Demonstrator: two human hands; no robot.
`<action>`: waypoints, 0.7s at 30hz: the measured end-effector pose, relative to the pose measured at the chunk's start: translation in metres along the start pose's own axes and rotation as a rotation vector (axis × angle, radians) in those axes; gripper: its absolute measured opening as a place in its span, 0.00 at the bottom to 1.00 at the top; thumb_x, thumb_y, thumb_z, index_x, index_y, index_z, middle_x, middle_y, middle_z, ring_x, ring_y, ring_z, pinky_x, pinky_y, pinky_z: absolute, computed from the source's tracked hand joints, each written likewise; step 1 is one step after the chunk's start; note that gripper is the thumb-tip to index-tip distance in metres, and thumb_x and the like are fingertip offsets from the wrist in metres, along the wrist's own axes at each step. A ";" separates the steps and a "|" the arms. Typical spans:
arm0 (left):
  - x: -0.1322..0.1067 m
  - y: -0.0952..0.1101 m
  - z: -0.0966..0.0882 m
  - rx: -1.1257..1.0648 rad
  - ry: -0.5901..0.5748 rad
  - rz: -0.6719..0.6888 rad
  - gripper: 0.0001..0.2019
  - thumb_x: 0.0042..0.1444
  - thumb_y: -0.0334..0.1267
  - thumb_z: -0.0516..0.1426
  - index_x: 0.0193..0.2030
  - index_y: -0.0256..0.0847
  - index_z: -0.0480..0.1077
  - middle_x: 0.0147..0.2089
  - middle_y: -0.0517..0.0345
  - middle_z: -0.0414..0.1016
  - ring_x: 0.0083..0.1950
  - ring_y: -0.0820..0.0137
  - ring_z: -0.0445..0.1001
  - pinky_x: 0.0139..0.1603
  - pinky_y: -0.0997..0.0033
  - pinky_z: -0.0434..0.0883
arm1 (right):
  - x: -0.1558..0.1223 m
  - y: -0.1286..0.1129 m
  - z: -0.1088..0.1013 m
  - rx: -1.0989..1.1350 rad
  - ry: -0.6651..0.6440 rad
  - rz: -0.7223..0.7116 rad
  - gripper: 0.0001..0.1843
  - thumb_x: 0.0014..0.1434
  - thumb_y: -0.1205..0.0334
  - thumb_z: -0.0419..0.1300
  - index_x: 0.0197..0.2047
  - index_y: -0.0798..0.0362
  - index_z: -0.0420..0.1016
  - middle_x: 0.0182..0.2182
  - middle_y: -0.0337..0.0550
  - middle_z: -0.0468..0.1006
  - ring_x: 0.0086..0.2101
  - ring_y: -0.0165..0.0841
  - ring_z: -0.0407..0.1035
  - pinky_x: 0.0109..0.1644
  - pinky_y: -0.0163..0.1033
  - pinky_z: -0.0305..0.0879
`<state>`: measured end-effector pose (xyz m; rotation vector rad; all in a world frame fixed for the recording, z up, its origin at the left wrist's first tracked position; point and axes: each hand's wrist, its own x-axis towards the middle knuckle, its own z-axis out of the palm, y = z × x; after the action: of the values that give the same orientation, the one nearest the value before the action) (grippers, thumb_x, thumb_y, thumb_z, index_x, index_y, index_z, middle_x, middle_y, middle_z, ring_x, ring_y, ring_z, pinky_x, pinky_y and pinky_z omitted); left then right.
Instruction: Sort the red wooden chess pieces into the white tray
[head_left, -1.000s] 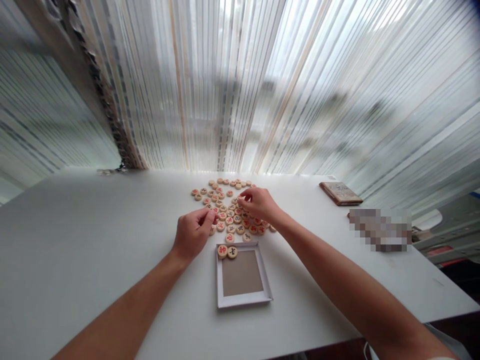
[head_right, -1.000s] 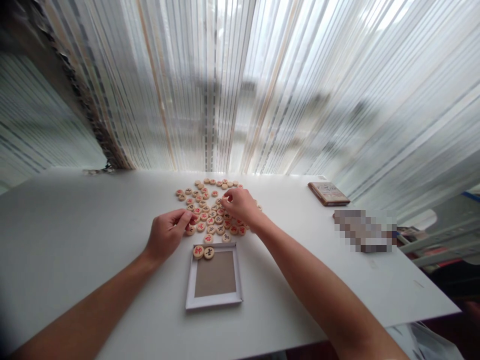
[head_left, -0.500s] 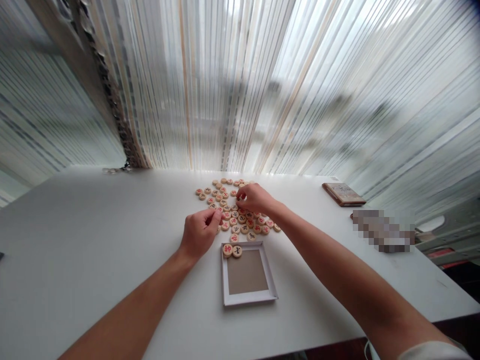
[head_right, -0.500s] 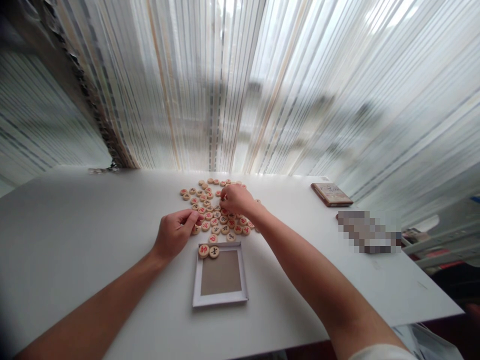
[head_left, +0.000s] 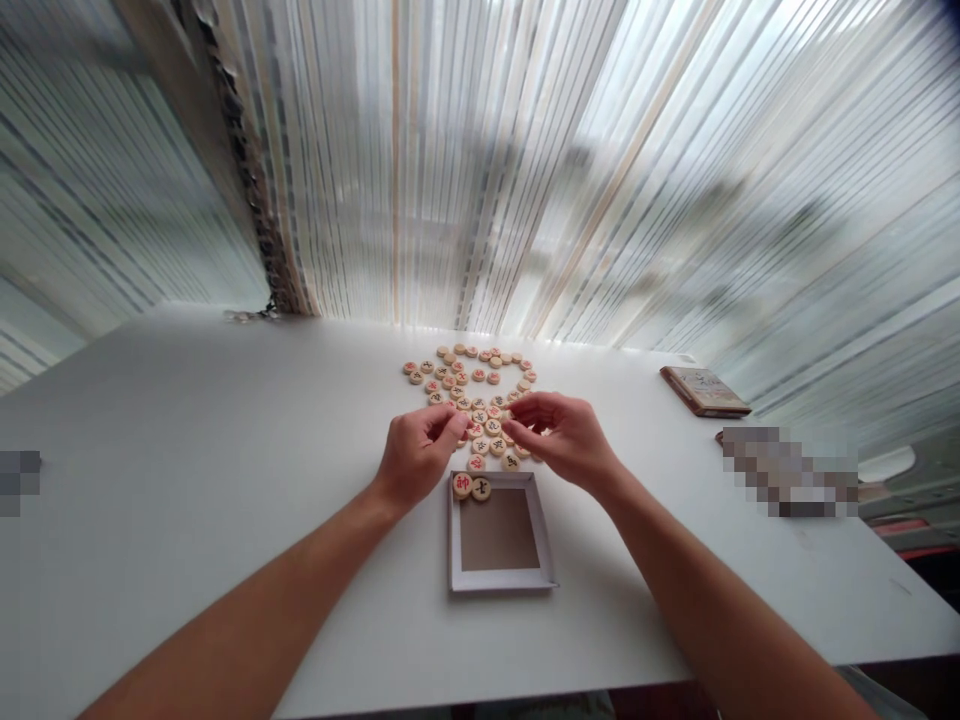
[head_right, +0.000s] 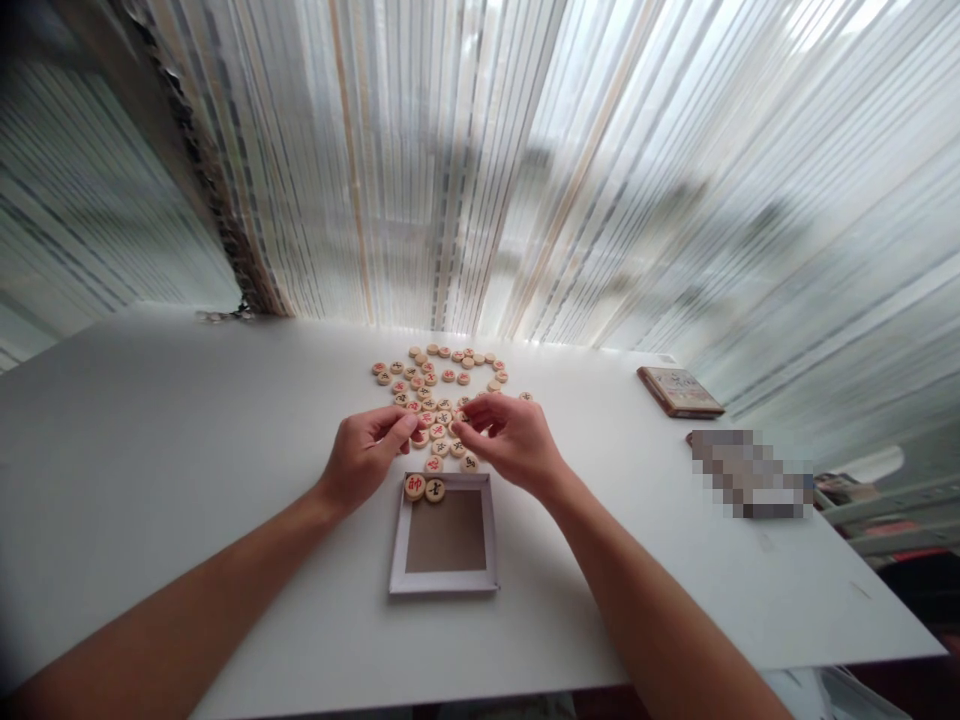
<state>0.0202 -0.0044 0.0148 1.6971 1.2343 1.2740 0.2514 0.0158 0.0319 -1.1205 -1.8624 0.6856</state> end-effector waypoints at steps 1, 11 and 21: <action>-0.002 0.003 0.002 -0.037 -0.020 -0.003 0.18 0.67 0.48 0.58 0.32 0.39 0.80 0.30 0.54 0.82 0.30 0.67 0.76 0.34 0.70 0.73 | -0.008 -0.002 0.002 0.028 0.009 -0.013 0.17 0.62 0.48 0.72 0.44 0.54 0.85 0.34 0.49 0.88 0.32 0.37 0.82 0.35 0.40 0.78; -0.017 0.029 0.015 -0.353 -0.161 -0.128 0.09 0.60 0.42 0.67 0.40 0.38 0.83 0.35 0.53 0.86 0.33 0.66 0.82 0.32 0.71 0.79 | -0.031 -0.014 0.015 0.509 -0.092 0.032 0.17 0.60 0.54 0.78 0.49 0.51 0.88 0.32 0.43 0.86 0.32 0.33 0.79 0.36 0.39 0.77; -0.019 0.039 0.015 -0.396 -0.072 -0.191 0.05 0.57 0.38 0.70 0.38 0.40 0.84 0.34 0.55 0.87 0.32 0.66 0.84 0.30 0.72 0.82 | -0.031 -0.023 0.014 0.820 -0.066 0.238 0.21 0.47 0.55 0.85 0.42 0.51 0.88 0.35 0.44 0.89 0.37 0.38 0.84 0.43 0.42 0.86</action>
<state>0.0442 -0.0347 0.0393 1.2977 0.9962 1.2340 0.2368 -0.0224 0.0311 -0.7660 -1.2764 1.4644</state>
